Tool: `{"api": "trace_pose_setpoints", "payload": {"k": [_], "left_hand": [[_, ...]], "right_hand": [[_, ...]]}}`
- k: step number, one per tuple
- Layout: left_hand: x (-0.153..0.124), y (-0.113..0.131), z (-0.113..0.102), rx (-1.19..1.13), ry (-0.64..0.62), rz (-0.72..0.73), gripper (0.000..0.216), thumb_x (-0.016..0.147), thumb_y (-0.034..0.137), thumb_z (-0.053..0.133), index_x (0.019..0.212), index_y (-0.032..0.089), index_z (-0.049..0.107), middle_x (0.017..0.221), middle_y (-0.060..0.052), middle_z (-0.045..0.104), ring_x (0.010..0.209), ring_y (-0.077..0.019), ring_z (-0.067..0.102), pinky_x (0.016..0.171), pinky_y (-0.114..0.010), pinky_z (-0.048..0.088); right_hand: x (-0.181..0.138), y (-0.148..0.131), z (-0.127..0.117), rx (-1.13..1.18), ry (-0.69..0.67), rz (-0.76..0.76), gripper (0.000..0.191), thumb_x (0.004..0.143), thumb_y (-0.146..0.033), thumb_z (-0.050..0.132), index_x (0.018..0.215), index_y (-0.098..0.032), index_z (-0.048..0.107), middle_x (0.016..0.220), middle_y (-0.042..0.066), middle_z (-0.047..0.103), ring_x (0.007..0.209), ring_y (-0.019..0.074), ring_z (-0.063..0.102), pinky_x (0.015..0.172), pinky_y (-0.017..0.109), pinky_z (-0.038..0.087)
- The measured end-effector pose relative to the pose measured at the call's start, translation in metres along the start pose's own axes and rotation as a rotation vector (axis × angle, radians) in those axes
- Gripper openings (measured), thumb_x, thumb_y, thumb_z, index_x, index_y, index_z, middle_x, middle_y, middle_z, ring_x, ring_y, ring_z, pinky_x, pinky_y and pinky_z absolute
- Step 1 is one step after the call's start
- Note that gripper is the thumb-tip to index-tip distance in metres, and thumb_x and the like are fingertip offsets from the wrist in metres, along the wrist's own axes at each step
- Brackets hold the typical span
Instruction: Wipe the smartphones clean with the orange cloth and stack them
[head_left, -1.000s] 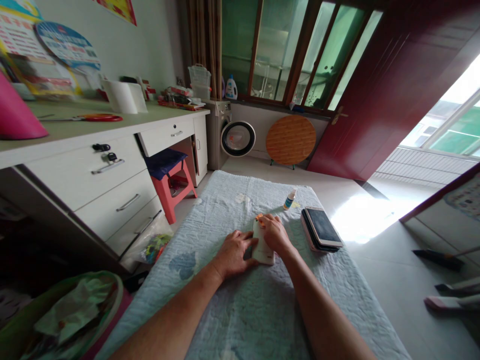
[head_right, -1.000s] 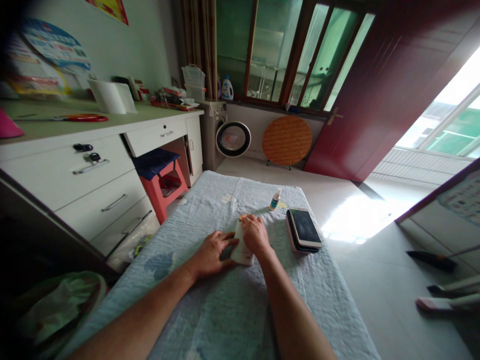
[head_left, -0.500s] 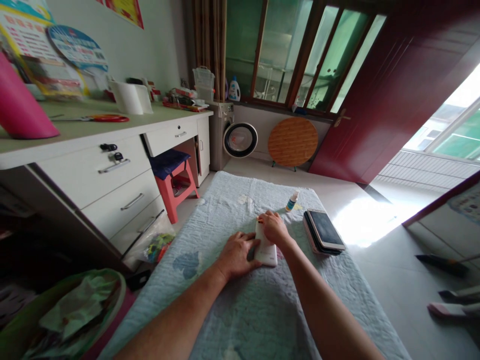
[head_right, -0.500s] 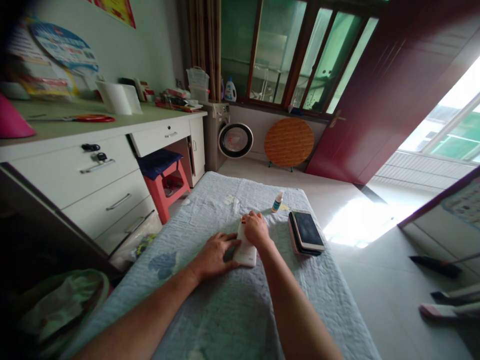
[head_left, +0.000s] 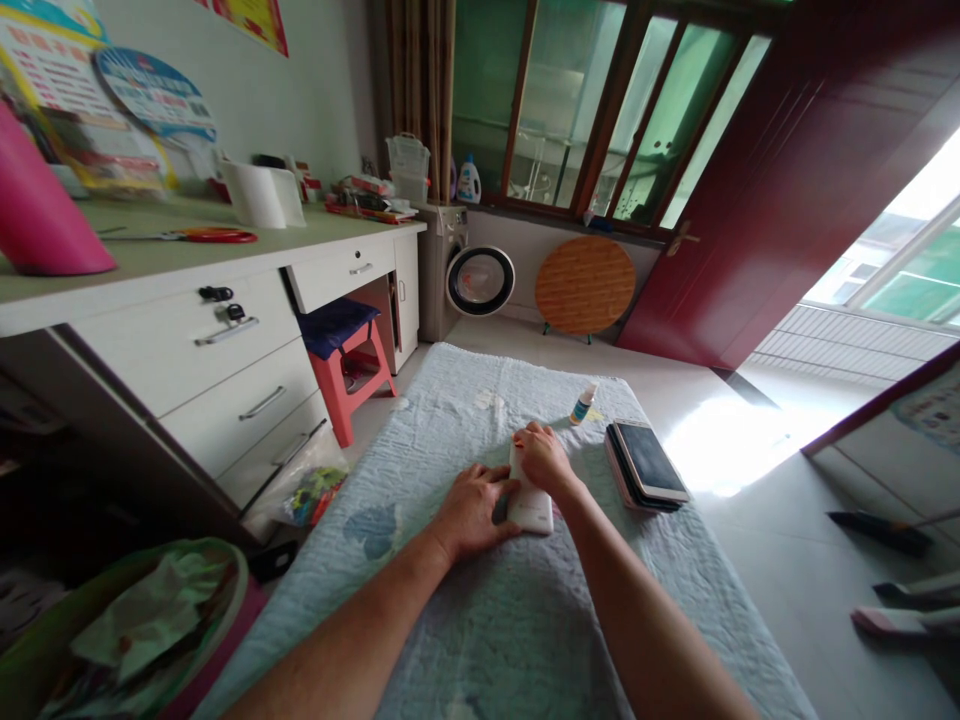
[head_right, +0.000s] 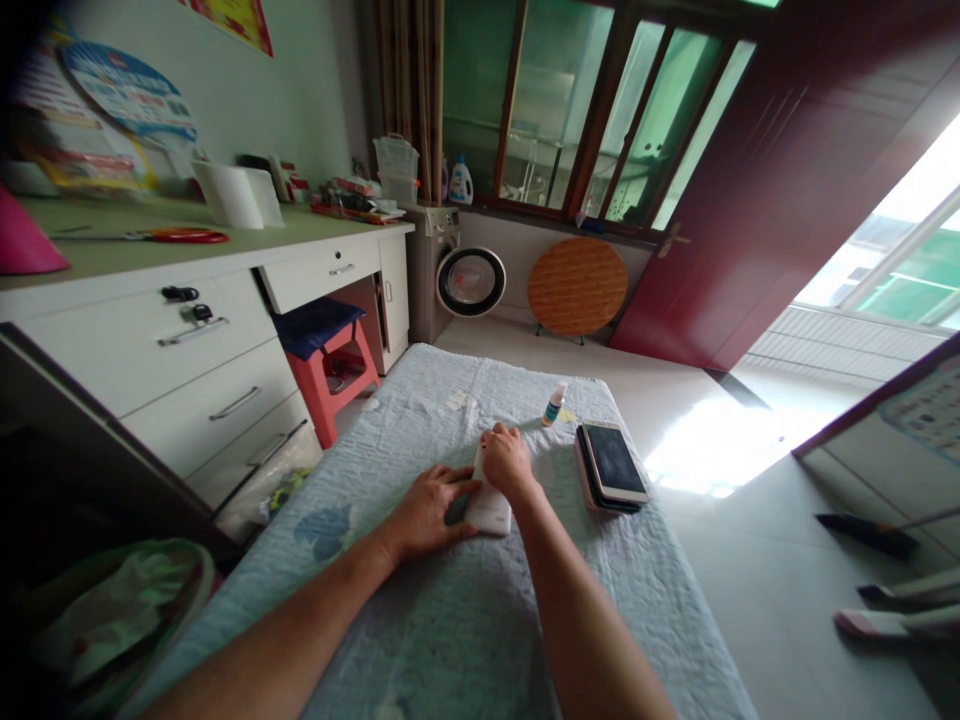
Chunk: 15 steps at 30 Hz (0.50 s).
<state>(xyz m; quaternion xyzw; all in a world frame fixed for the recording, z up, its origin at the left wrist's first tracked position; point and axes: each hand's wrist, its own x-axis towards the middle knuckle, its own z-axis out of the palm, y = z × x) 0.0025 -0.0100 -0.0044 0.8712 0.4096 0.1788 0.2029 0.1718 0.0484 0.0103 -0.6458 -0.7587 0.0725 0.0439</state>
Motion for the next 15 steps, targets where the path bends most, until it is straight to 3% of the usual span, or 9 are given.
{"api": "trace_pose_setpoints", "payload": {"k": [6, 15], "left_hand": [[0.0, 0.001, 0.001, -0.015, 0.008, -0.002, 0.057, 0.072, 0.049, 0.07, 0.124, 0.03, 0.06, 0.132, -0.002, 0.057, 0.111, -0.0291, 0.051, 0.099, -0.04, 0.038], [-0.001, 0.005, 0.0, -0.01, 0.029, -0.006, 0.045, 0.073, 0.048, 0.068, 0.112, 0.026, 0.065, 0.126, -0.004, 0.06, 0.111, -0.0291, 0.051, 0.097, -0.041, 0.04]], "right_hand": [[0.002, -0.005, 0.002, 0.013, 0.004, -0.042, 0.037, 0.092, -0.017, 0.036, 0.113, -0.02, 0.066, 0.111, 0.008, 0.06, 0.097, 0.0205, 0.048, 0.085, 0.029, 0.033], [-0.012, 0.03, 0.003, 0.032, 0.045, 0.056, 0.038, 0.09, -0.013, 0.039, 0.118, -0.019, 0.064, 0.105, 0.009, 0.062, 0.097, 0.0189, 0.051, 0.088, 0.027, 0.031]]}}
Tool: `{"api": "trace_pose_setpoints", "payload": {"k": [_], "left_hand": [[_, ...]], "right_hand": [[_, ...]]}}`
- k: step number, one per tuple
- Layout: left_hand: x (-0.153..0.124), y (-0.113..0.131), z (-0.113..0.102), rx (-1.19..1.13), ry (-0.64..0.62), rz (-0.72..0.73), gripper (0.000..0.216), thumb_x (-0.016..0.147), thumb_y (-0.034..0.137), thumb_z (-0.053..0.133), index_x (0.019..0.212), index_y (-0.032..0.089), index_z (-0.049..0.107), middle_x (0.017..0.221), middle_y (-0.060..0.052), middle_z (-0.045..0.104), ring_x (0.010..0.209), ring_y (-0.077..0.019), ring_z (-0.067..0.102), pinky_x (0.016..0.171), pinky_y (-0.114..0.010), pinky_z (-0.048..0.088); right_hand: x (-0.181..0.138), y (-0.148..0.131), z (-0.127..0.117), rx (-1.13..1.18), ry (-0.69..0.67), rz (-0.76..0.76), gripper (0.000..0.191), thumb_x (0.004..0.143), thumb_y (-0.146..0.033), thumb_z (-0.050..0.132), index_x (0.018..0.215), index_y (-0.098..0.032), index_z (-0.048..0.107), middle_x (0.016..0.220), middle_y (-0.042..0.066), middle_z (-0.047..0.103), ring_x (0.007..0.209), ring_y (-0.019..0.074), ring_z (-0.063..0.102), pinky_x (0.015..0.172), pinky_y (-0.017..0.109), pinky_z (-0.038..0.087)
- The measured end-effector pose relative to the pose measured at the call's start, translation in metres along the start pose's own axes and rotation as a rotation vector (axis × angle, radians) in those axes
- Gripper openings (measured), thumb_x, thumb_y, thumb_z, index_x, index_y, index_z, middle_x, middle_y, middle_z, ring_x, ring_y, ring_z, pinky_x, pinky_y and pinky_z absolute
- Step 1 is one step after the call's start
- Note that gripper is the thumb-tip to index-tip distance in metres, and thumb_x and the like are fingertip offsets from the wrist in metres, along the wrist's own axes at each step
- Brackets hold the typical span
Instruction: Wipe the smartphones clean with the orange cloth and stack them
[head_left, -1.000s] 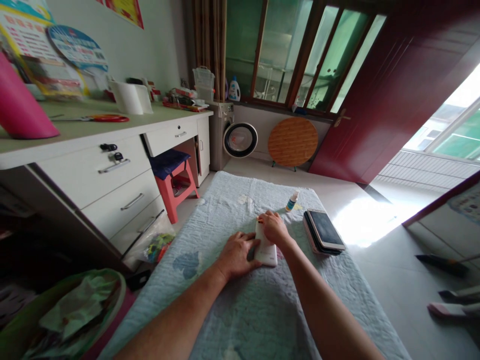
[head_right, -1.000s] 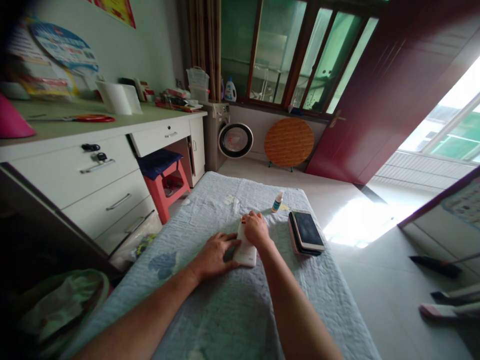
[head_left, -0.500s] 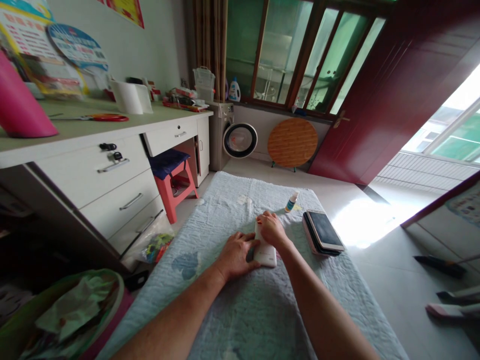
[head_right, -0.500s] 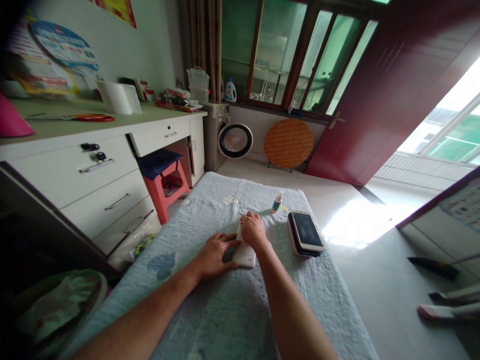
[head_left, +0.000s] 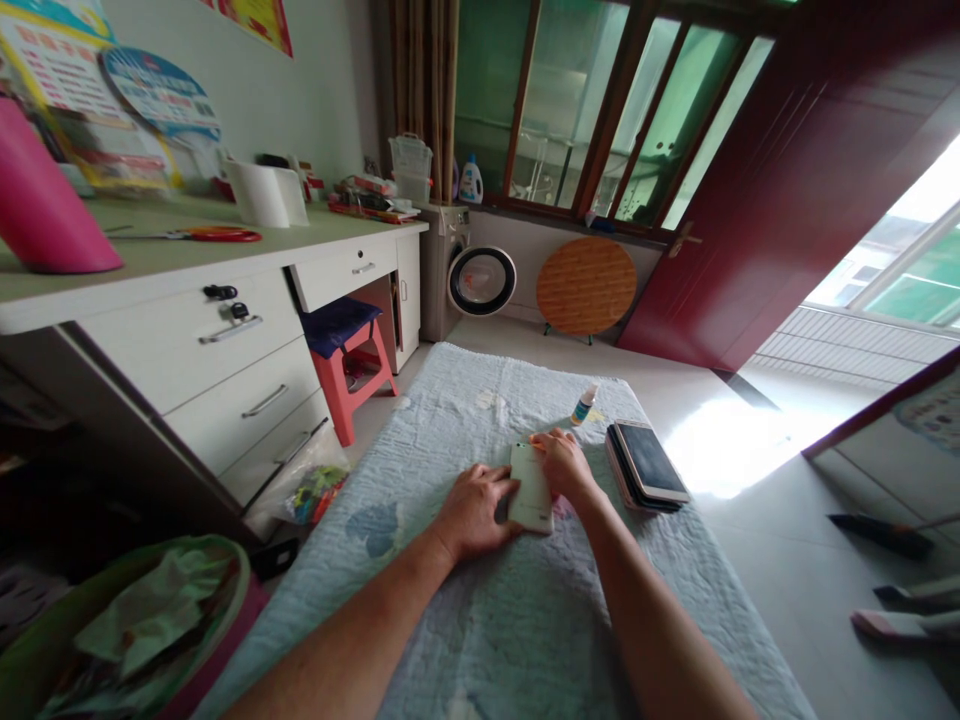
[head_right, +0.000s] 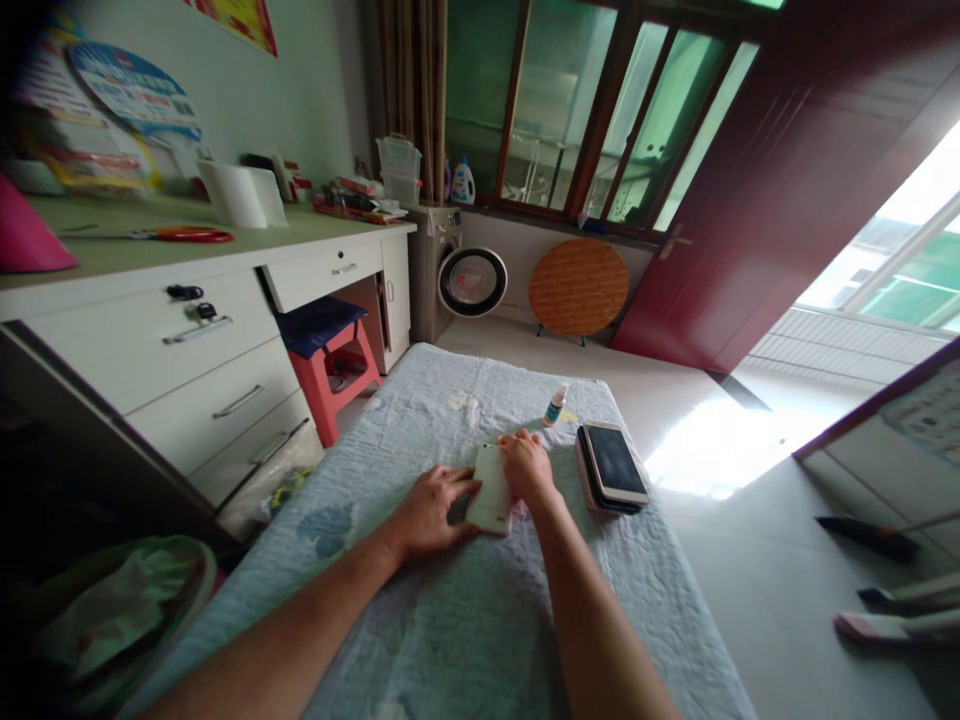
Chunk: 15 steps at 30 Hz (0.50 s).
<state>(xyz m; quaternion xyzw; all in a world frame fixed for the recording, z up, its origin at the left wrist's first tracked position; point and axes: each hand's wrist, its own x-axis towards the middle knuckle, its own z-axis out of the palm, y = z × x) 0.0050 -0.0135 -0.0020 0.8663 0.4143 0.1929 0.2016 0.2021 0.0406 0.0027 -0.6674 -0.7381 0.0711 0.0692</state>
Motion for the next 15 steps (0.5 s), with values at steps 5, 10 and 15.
{"api": "trace_pose_setpoints", "payload": {"k": [5, 10, 15], "left_hand": [[0.0, 0.0, 0.0, 0.004, 0.006, 0.004, 0.045, 0.072, 0.044, 0.069, 0.113, 0.026, 0.065, 0.128, -0.004, 0.059, 0.111, -0.029, 0.052, 0.097, -0.041, 0.041], [0.001, -0.004, 0.002, 0.004, -0.005, 0.015, 0.05, 0.071, 0.045, 0.069, 0.117, 0.024, 0.063, 0.134, -0.006, 0.055, 0.112, -0.0299, 0.051, 0.098, -0.042, 0.04], [0.002, -0.006, 0.006, 0.018, -0.011, 0.004, 0.056, 0.07, 0.046, 0.069, 0.122, 0.026, 0.061, 0.137, -0.006, 0.054, 0.113, -0.0299, 0.051, 0.1, -0.043, 0.04]], "right_hand": [[-0.008, 0.006, 0.002, -0.006, 0.016, 0.051, 0.036, 0.092, -0.015, 0.037, 0.115, -0.02, 0.064, 0.102, 0.011, 0.06, 0.099, 0.0203, 0.05, 0.087, 0.028, 0.032], [-0.026, 0.002, 0.0, -0.016, -0.013, 0.057, 0.029, 0.091, -0.016, 0.04, 0.102, -0.019, 0.066, 0.095, 0.009, 0.06, 0.094, 0.0197, 0.05, 0.085, 0.027, 0.033], [-0.064, -0.008, -0.004, 0.009, -0.02, 0.036, 0.028, 0.089, -0.015, 0.041, 0.103, -0.021, 0.064, 0.094, 0.007, 0.059, 0.089, 0.0192, 0.049, 0.078, 0.025, 0.033]]}}
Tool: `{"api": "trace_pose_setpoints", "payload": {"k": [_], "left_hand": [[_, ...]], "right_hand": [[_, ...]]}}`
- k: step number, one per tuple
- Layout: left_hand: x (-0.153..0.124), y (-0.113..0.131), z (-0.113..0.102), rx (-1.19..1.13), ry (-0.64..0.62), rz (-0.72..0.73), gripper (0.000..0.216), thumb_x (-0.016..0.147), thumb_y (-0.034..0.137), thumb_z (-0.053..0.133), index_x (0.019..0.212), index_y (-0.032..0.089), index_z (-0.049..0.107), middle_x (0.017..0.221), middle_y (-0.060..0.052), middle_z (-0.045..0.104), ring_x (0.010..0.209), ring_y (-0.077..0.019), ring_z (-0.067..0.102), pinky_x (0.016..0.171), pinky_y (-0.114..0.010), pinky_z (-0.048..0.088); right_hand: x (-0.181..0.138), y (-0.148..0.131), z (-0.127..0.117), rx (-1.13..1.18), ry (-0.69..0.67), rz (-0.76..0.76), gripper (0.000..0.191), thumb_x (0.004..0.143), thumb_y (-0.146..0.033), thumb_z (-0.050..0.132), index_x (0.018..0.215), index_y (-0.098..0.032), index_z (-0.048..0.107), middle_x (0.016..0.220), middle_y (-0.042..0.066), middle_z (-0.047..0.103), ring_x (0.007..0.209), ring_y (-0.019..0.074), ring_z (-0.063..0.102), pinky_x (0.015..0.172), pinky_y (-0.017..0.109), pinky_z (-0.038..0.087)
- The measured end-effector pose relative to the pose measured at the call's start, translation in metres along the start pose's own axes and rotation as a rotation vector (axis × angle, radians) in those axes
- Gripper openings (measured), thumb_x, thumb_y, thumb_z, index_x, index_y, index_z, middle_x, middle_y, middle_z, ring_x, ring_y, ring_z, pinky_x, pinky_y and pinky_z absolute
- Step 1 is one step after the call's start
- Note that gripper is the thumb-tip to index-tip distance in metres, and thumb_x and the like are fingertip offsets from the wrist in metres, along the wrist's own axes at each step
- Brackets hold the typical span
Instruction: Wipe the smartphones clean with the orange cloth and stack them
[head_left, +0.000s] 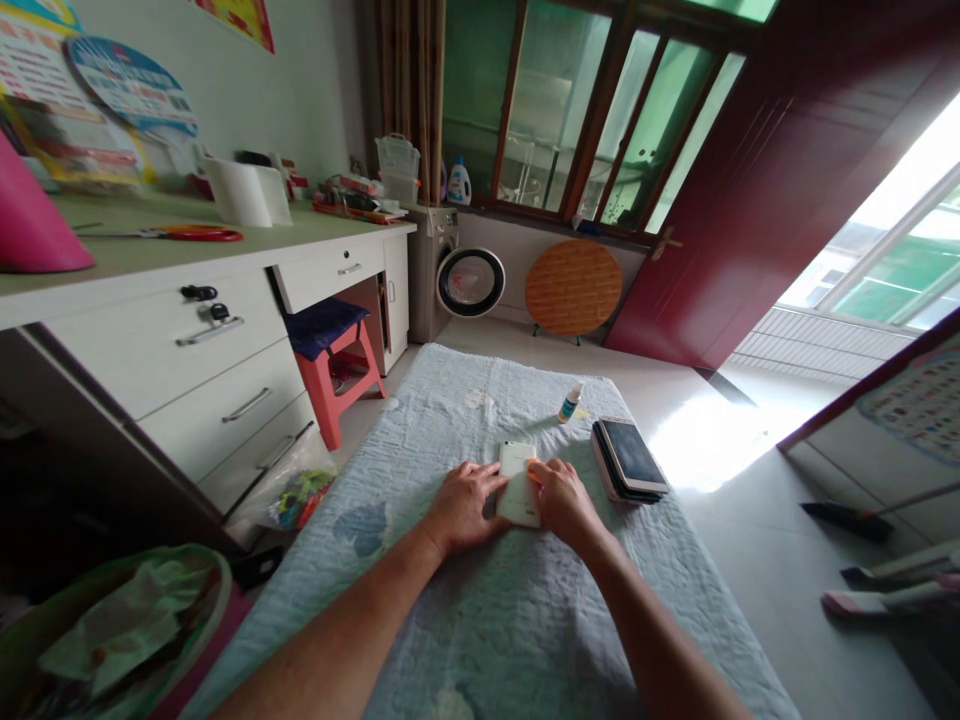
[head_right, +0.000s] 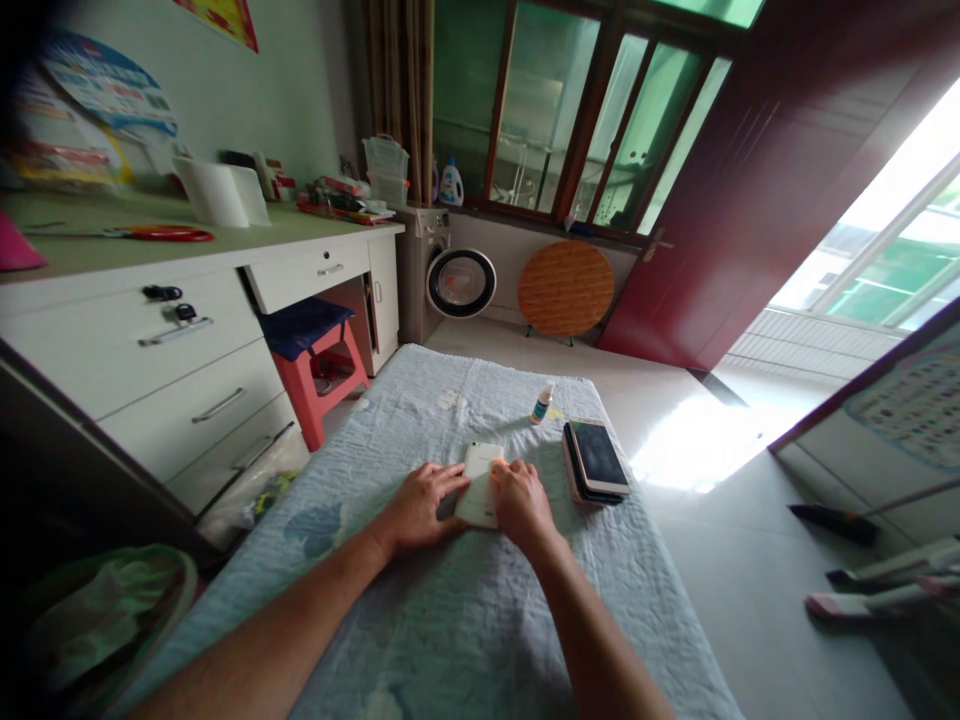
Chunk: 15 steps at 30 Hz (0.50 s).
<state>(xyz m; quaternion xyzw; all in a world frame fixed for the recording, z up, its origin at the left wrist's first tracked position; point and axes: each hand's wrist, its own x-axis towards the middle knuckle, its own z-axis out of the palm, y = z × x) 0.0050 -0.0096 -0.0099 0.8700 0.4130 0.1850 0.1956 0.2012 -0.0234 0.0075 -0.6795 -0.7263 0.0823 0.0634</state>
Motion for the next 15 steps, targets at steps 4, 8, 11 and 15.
{"api": "trace_pose_setpoints", "payload": {"k": [4, 8, 11, 15], "left_hand": [[0.0, 0.0, 0.002, 0.017, 0.015, -0.007, 0.056, 0.071, 0.043, 0.068, 0.123, 0.022, 0.062, 0.136, -0.008, 0.055, 0.112, -0.0295, 0.051, 0.101, -0.042, 0.04], [-0.001, 0.0, 0.002, 0.016, 0.023, -0.006, 0.055, 0.072, 0.041, 0.068, 0.123, 0.024, 0.061, 0.137, -0.007, 0.054, 0.114, -0.0293, 0.05, 0.102, -0.043, 0.039], [-0.001, 0.001, 0.001, 0.018, 0.014, -0.012, 0.057, 0.071, 0.043, 0.07, 0.124, 0.024, 0.061, 0.137, -0.006, 0.054, 0.115, -0.0292, 0.05, 0.102, -0.042, 0.039], [-0.001, 0.0, 0.0, 0.021, 0.011, -0.001, 0.056, 0.073, 0.044, 0.068, 0.124, 0.023, 0.061, 0.137, -0.008, 0.055, 0.113, -0.0295, 0.051, 0.101, -0.042, 0.039]], "right_hand": [[-0.038, -0.01, -0.002, 0.035, 0.018, -0.081, 0.024, 0.088, -0.013, 0.042, 0.096, -0.022, 0.063, 0.094, 0.007, 0.058, 0.089, 0.0188, 0.049, 0.074, 0.024, 0.034], [-0.067, -0.015, -0.005, 0.058, -0.01, -0.137, 0.03, 0.086, -0.009, 0.04, 0.098, -0.023, 0.064, 0.098, 0.007, 0.059, 0.091, 0.0193, 0.049, 0.076, 0.025, 0.035], [-0.072, -0.015, -0.007, 0.044, -0.038, -0.157, 0.035, 0.083, -0.007, 0.04, 0.101, -0.024, 0.064, 0.1, 0.007, 0.059, 0.09, 0.0197, 0.049, 0.076, 0.027, 0.035], [-0.053, -0.013, -0.009, 0.0, -0.033, -0.178, 0.031, 0.08, -0.009, 0.044, 0.101, -0.021, 0.064, 0.1, 0.008, 0.058, 0.092, 0.0203, 0.048, 0.078, 0.027, 0.035]]}}
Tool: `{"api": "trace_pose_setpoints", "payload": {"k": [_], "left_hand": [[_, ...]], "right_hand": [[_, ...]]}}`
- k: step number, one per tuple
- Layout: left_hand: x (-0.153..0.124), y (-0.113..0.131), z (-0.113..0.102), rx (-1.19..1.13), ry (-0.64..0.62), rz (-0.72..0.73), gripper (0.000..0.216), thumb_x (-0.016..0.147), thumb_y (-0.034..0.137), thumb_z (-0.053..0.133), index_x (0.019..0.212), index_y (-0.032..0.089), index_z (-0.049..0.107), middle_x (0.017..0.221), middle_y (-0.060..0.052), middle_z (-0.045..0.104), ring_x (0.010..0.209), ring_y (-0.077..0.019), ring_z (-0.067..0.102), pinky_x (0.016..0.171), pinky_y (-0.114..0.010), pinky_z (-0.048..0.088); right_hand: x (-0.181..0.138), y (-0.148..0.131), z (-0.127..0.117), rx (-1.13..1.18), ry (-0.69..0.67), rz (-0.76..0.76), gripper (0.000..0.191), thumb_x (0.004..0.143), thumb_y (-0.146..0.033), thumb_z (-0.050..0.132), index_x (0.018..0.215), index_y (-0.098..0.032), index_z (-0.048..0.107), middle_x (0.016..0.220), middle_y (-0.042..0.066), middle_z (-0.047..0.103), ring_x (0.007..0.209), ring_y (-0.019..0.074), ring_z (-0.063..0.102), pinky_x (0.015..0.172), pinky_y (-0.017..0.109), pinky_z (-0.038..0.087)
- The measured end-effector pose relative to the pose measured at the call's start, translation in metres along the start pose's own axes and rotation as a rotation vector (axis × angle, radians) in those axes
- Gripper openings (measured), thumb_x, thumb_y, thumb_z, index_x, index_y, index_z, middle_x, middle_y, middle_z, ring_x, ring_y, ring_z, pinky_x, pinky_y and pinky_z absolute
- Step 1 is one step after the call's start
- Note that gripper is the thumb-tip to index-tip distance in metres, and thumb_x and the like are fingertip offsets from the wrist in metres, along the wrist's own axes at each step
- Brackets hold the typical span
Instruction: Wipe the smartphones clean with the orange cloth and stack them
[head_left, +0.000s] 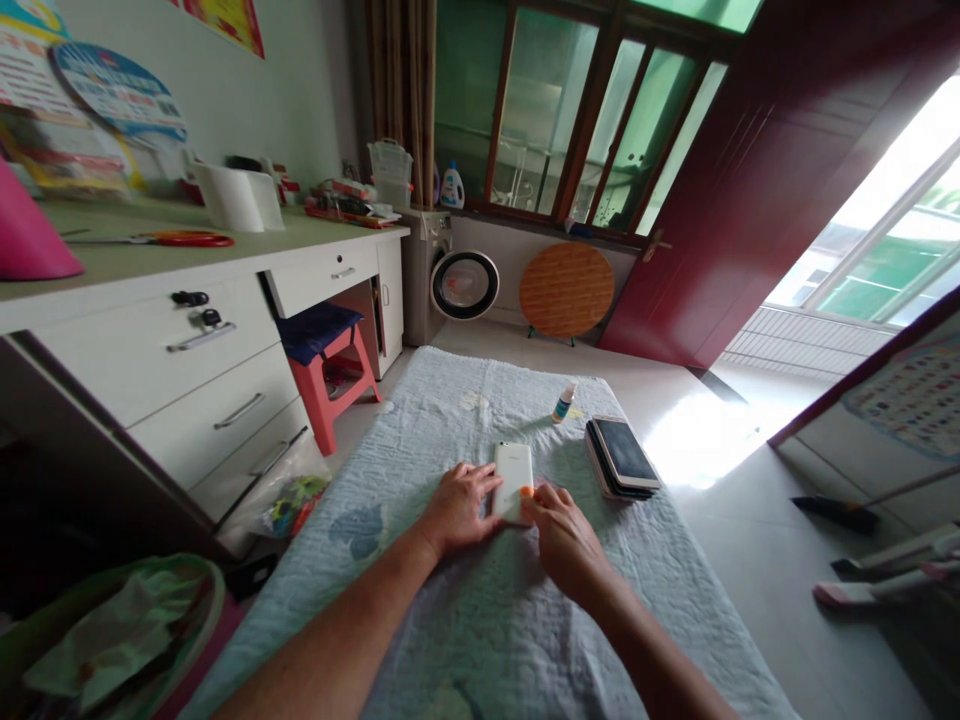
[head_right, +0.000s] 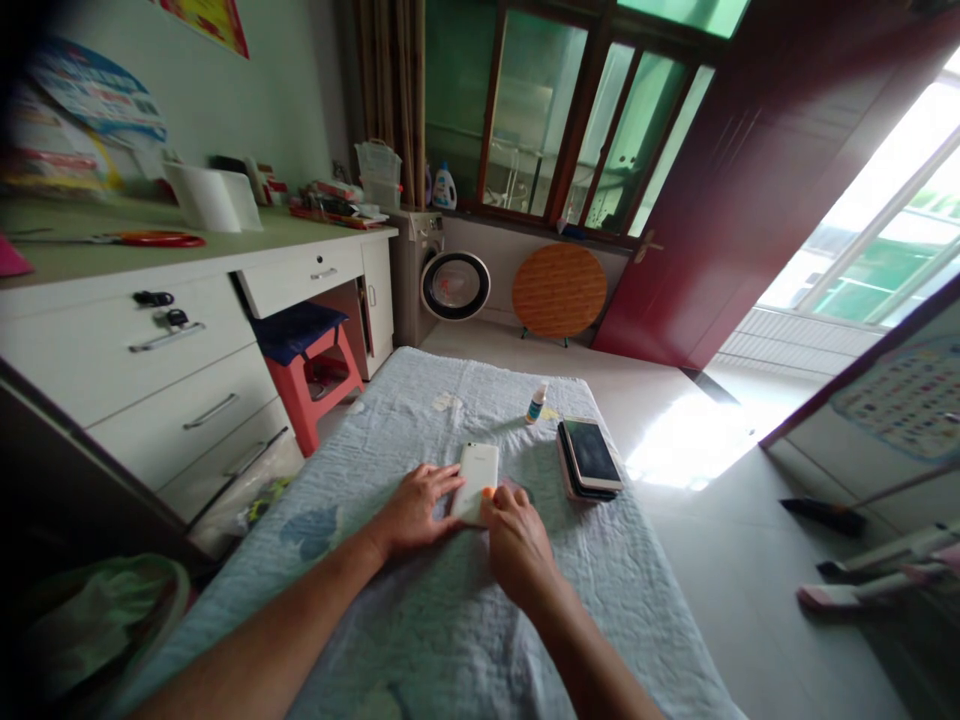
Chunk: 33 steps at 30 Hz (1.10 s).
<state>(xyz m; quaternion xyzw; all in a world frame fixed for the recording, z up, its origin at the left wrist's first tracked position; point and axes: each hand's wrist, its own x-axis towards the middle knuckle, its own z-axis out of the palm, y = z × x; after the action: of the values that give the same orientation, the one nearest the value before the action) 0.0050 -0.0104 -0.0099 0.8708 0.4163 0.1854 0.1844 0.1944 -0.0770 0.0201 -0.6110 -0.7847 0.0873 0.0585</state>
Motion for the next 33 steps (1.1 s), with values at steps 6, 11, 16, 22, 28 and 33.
{"api": "trace_pose_setpoints", "payload": {"k": [6, 11, 16, 22, 28, 33], "left_hand": [[0.0, -0.001, -0.002, -0.037, -0.007, 0.017, 0.056, 0.07, 0.045, 0.071, 0.122, 0.028, 0.061, 0.137, -0.004, 0.054, 0.112, -0.0288, 0.051, 0.099, -0.041, 0.04], [0.0, 0.002, -0.006, -0.067, -0.008, 0.03, 0.052, 0.071, 0.045, 0.071, 0.119, 0.028, 0.062, 0.131, -0.004, 0.057, 0.11, -0.0286, 0.052, 0.097, -0.04, 0.041], [0.0, 0.001, -0.005, -0.048, -0.012, 0.039, 0.049, 0.073, 0.046, 0.069, 0.117, 0.027, 0.062, 0.125, -0.005, 0.059, 0.11, -0.0286, 0.051, 0.098, -0.04, 0.04], [0.0, -0.002, -0.003, 0.002, 0.004, 0.013, 0.051, 0.072, 0.049, 0.071, 0.116, 0.026, 0.063, 0.116, -0.007, 0.057, 0.107, -0.0276, 0.052, 0.097, -0.038, 0.041], [0.0, -0.001, -0.004, 0.018, -0.014, 0.027, 0.051, 0.073, 0.052, 0.069, 0.118, 0.029, 0.064, 0.104, -0.006, 0.057, 0.102, -0.0285, 0.053, 0.094, -0.041, 0.042], [0.0, -0.001, -0.002, -0.025, -0.002, 0.02, 0.05, 0.072, 0.048, 0.072, 0.118, 0.03, 0.063, 0.106, -0.006, 0.057, 0.103, -0.0287, 0.053, 0.096, -0.042, 0.041]], "right_hand": [[0.052, 0.019, 0.002, -0.059, -0.019, 0.033, 0.046, 0.079, -0.015, 0.052, 0.125, -0.019, 0.053, 0.119, 0.011, 0.052, 0.094, 0.0208, 0.047, 0.077, 0.027, 0.036], [0.079, 0.022, 0.0, -0.052, 0.0, 0.047, 0.045, 0.085, -0.01, 0.04, 0.128, -0.022, 0.05, 0.122, 0.009, 0.051, 0.098, 0.0197, 0.047, 0.08, 0.026, 0.035], [0.078, 0.009, 0.0, -0.06, -0.008, -0.036, 0.045, 0.087, -0.013, 0.042, 0.131, -0.021, 0.048, 0.118, 0.008, 0.054, 0.093, 0.0187, 0.048, 0.081, 0.027, 0.034], [0.073, 0.002, 0.003, -0.028, -0.003, -0.201, 0.024, 0.093, -0.023, 0.044, 0.111, -0.023, 0.06, 0.102, 0.004, 0.055, 0.09, 0.0169, 0.046, 0.083, 0.027, 0.033], [0.103, 0.003, -0.001, -0.109, -0.025, -0.116, 0.024, 0.088, -0.03, 0.057, 0.11, -0.023, 0.061, 0.108, 0.007, 0.053, 0.092, 0.0202, 0.047, 0.075, 0.028, 0.037], [0.117, -0.002, -0.003, -0.142, -0.035, -0.093, 0.02, 0.087, -0.022, 0.054, 0.105, -0.02, 0.063, 0.109, 0.009, 0.053, 0.095, 0.0224, 0.047, 0.073, 0.029, 0.038]]}}
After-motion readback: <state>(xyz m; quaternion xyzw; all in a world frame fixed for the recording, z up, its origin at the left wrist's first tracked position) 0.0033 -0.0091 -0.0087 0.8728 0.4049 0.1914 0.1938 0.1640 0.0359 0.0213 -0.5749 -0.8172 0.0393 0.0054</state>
